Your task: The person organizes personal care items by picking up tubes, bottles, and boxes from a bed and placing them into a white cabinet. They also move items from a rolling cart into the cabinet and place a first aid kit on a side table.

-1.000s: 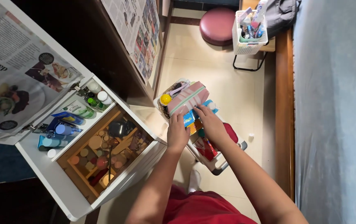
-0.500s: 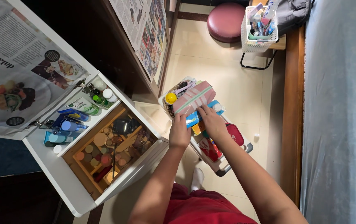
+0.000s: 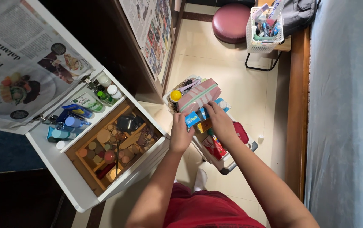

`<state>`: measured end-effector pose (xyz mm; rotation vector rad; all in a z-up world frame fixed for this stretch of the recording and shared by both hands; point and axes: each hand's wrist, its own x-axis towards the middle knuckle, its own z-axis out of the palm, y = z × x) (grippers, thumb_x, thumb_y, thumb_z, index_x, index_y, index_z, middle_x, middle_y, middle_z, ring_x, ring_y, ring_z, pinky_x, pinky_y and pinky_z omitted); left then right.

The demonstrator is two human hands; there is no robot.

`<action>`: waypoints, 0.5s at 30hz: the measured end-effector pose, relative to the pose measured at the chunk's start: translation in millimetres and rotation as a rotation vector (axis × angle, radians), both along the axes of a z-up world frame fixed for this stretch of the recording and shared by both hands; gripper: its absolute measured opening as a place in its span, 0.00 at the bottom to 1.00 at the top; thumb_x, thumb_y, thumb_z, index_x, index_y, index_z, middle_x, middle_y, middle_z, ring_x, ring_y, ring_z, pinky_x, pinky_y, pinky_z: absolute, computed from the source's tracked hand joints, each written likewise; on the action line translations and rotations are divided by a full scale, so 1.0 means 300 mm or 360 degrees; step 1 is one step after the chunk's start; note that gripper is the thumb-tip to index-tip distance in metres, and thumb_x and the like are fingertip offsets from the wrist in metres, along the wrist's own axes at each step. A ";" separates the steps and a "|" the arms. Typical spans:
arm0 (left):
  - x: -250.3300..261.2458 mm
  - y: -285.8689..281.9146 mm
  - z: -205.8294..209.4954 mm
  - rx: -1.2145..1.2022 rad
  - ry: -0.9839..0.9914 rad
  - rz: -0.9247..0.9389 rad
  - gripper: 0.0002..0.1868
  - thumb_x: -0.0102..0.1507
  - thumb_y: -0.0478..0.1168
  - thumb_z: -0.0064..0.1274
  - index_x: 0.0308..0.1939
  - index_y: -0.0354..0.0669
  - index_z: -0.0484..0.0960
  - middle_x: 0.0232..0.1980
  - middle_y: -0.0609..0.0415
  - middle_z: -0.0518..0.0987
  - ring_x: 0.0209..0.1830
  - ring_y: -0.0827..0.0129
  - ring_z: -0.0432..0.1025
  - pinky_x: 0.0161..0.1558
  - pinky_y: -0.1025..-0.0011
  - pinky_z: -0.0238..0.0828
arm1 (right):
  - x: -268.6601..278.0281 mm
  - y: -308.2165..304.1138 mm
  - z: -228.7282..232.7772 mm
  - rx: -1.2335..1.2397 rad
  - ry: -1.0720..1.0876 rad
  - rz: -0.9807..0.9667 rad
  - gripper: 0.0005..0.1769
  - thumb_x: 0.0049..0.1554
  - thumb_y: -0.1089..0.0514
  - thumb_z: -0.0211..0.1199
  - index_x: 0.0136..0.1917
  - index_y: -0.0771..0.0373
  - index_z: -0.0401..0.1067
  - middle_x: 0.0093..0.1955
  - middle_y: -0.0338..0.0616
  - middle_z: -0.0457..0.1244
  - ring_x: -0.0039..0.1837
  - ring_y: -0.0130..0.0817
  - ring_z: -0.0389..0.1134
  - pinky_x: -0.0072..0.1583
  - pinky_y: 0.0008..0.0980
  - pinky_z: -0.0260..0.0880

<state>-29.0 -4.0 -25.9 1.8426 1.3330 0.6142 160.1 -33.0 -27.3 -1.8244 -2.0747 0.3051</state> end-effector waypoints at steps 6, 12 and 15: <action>-0.049 -0.028 0.080 0.0042 -0.0046 -0.0004 0.28 0.60 0.28 0.51 0.66 0.36 0.68 0.55 0.44 0.64 0.54 0.39 0.73 0.47 0.51 0.80 | -0.025 -0.015 0.010 0.0053 0.0025 0.0022 0.35 0.55 0.78 0.58 0.74 0.63 0.61 0.69 0.59 0.57 0.72 0.50 0.61 0.73 0.40 0.58; -0.072 -0.039 0.034 0.0111 -0.0079 0.0035 0.26 0.61 0.30 0.51 0.64 0.37 0.73 0.56 0.44 0.64 0.57 0.40 0.72 0.49 0.53 0.81 | -0.055 -0.017 -0.007 0.0079 0.0097 0.0077 0.42 0.47 0.79 0.66 0.73 0.61 0.62 0.69 0.58 0.57 0.71 0.51 0.61 0.73 0.42 0.59; -0.084 -0.043 0.025 0.0101 -0.0067 0.0058 0.27 0.62 0.30 0.51 0.67 0.39 0.73 0.56 0.47 0.63 0.58 0.45 0.72 0.50 0.56 0.81 | -0.069 -0.016 -0.015 0.0058 0.0054 0.0081 0.41 0.49 0.77 0.66 0.73 0.60 0.61 0.70 0.55 0.56 0.70 0.49 0.62 0.72 0.40 0.61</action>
